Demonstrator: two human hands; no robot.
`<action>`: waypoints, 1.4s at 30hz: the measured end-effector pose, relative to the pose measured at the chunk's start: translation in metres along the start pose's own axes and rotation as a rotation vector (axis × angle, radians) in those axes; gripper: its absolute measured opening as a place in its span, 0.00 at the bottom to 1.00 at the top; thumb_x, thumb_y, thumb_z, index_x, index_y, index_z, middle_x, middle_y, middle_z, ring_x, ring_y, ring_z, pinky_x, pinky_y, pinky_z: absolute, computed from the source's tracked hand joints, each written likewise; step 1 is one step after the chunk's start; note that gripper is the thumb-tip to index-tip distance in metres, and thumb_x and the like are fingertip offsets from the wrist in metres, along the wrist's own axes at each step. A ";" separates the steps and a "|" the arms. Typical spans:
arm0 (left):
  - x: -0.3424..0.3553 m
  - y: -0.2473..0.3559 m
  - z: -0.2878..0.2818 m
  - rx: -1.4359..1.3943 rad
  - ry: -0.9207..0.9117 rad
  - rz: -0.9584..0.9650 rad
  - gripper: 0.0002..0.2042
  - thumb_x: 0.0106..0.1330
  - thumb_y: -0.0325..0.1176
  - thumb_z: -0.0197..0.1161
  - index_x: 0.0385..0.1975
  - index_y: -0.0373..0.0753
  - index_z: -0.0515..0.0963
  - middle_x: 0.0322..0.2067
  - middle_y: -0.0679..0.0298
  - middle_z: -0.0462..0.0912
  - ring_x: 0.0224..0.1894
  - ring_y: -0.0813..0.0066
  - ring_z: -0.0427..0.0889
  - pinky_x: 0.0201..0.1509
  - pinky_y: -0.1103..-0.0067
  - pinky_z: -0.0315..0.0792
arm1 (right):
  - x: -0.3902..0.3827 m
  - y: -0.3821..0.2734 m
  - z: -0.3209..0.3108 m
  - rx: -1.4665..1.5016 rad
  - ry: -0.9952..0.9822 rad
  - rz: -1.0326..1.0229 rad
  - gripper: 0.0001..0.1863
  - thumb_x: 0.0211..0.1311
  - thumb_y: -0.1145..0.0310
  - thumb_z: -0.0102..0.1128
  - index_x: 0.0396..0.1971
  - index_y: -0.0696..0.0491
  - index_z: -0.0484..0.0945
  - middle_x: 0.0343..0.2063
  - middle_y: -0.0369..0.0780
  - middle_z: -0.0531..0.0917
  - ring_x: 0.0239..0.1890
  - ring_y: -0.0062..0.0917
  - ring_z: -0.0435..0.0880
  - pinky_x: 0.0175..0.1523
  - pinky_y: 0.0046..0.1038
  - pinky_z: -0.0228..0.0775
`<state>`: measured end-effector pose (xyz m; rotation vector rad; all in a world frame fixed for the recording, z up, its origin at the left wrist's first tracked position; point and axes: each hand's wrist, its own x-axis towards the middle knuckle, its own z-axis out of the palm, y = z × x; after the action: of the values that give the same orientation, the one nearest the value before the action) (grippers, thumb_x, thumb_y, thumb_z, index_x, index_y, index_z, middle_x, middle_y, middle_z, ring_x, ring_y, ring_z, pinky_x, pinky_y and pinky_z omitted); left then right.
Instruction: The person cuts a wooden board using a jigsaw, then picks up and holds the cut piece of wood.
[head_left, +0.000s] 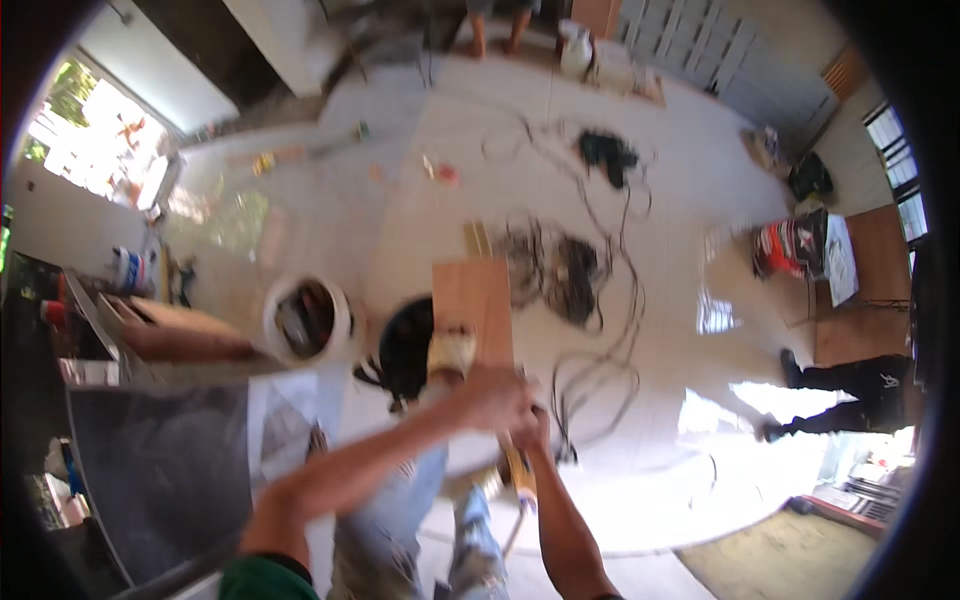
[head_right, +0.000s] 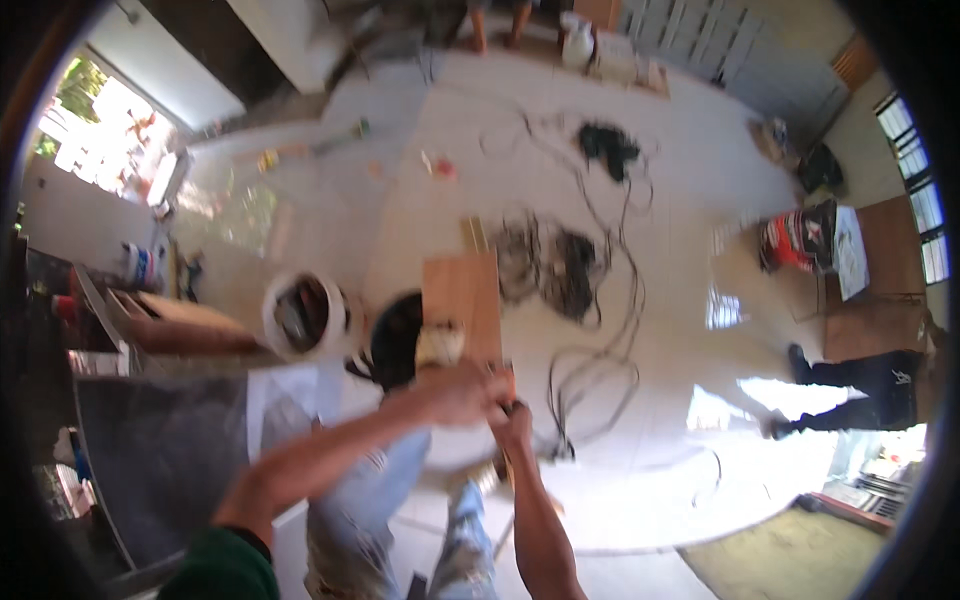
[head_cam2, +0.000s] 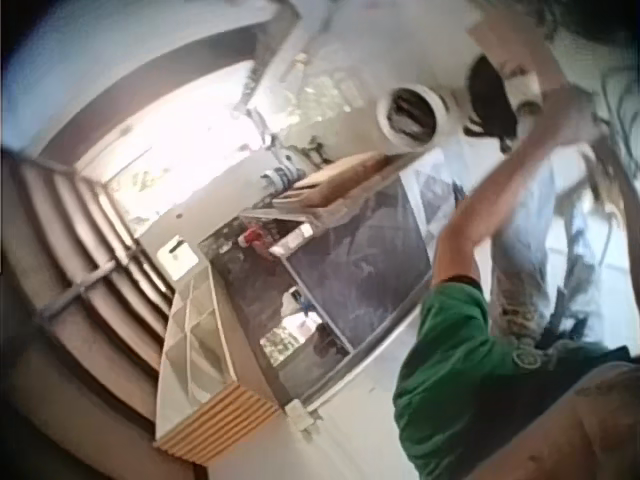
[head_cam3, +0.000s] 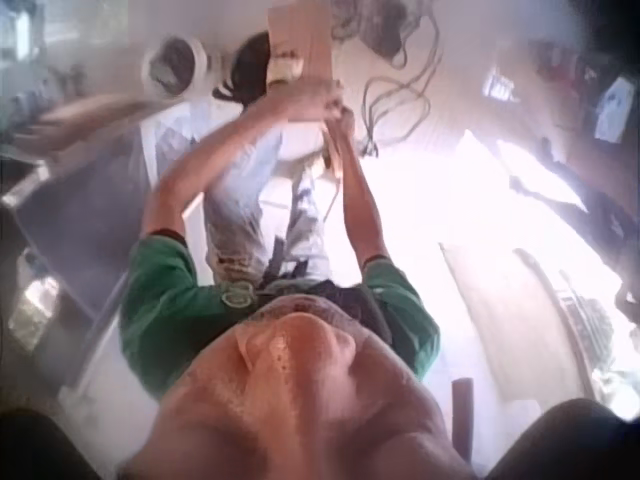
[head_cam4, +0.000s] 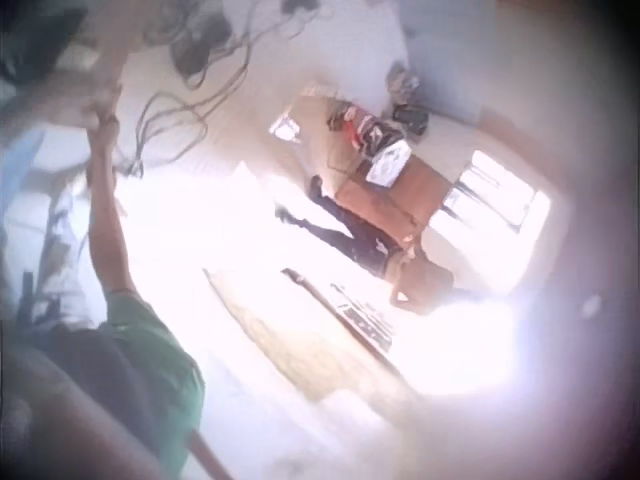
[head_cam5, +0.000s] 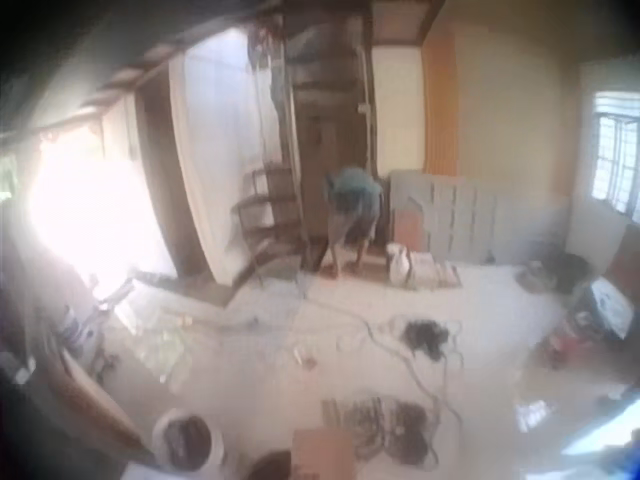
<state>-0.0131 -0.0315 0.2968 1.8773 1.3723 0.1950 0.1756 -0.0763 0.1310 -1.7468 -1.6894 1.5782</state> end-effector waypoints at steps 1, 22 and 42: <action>-0.002 -0.023 0.001 0.005 -0.081 -0.019 0.16 0.60 0.43 0.66 0.45 0.43 0.82 0.40 0.52 0.85 0.42 0.49 0.86 0.48 0.58 0.79 | 0.002 0.001 -0.001 -0.076 0.004 -0.014 0.27 0.57 0.51 0.66 0.30 0.67 0.81 0.22 0.53 0.84 0.29 0.41 0.88 0.35 0.43 0.75; 0.101 -0.220 0.140 0.628 0.195 -0.341 0.71 0.32 0.80 0.71 0.75 0.33 0.58 0.73 0.37 0.55 0.77 0.35 0.51 0.76 0.40 0.46 | -0.002 -0.029 -0.002 -0.022 0.017 0.223 0.16 0.54 0.64 0.67 0.34 0.63 0.81 0.23 0.49 0.84 0.26 0.42 0.85 0.38 0.39 0.76; 0.111 -0.225 0.145 0.494 0.268 -0.409 0.76 0.20 0.79 0.75 0.78 0.48 0.55 0.77 0.36 0.39 0.77 0.22 0.38 0.68 0.28 0.46 | 0.001 -0.046 -0.006 -0.024 -0.051 0.288 0.10 0.60 0.70 0.66 0.33 0.62 0.79 0.23 0.47 0.85 0.25 0.33 0.86 0.35 0.33 0.77</action>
<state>-0.0569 0.0152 0.0139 1.9469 2.1060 -0.1171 0.1544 -0.0589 0.1687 -2.0544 -1.5378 1.7381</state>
